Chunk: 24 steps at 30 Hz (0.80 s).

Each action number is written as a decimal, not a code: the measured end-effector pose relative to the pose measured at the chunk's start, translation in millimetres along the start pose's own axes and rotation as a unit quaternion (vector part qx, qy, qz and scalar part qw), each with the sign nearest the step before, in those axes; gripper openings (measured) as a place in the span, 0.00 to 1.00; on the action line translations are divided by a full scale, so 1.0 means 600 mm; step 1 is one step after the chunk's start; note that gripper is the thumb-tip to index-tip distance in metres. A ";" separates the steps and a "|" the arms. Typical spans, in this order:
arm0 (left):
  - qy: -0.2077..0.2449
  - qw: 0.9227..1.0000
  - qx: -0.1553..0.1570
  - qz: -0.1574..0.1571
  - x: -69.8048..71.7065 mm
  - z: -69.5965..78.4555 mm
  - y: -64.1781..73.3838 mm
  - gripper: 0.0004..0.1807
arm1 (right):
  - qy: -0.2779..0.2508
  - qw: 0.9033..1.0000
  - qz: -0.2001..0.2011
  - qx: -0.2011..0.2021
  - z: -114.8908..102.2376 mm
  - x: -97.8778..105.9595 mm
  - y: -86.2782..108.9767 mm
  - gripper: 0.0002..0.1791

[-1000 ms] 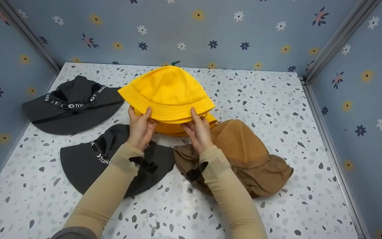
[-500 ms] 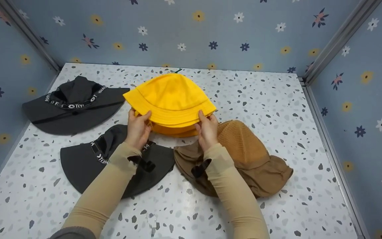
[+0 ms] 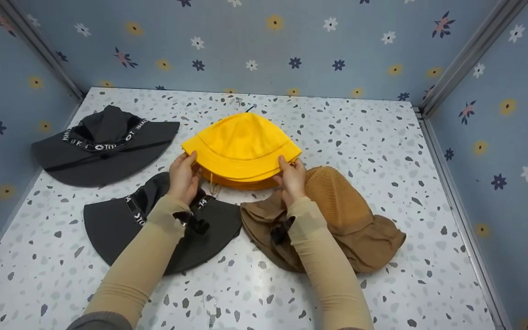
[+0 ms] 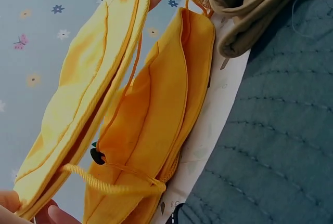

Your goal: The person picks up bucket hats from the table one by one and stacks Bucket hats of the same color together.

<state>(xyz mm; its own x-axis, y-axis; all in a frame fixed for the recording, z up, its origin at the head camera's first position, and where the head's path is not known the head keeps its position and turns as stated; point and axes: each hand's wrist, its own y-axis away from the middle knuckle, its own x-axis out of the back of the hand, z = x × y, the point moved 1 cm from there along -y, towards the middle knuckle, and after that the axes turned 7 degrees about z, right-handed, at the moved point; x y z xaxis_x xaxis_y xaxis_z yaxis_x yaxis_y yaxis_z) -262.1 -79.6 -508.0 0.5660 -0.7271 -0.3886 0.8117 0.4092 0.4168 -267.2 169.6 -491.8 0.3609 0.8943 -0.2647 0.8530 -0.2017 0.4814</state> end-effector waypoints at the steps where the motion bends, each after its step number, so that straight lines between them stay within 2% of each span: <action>1: -0.005 1.000 0.002 0.002 0.001 0.000 0.000 0.22 | 0.006 1.000 0.003 -0.001 0.001 0.001 -0.001 0.17; 5: -0.015 1.000 0.012 0.015 0.003 -0.002 -0.003 0.24 | 0.021 1.000 0.006 -0.003 0.002 0.002 -0.005 0.17; 12: -0.002 0.999 0.024 0.038 0.001 -0.006 -0.010 0.23 | 0.043 0.999 0.002 -0.008 0.005 0.001 -0.009 0.22; 18: 0.019 0.998 0.030 0.045 0.002 -0.007 -0.016 0.26 | 0.052 0.999 -0.001 -0.013 0.008 0.002 -0.013 0.24; 24: 0.027 0.998 0.028 0.040 0.007 -0.008 -0.014 0.28 | 0.060 0.998 0.004 -0.014 0.011 0.001 -0.017 0.25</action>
<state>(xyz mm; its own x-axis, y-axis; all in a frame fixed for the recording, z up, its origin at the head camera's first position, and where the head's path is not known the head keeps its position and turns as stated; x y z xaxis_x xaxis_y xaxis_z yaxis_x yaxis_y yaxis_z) -266.0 -83.4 -517.0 0.6371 -0.6618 -0.3952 0.7549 0.4321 0.4934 -273.0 169.4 -502.4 0.3182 0.9343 -0.1607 0.8387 -0.1984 0.5072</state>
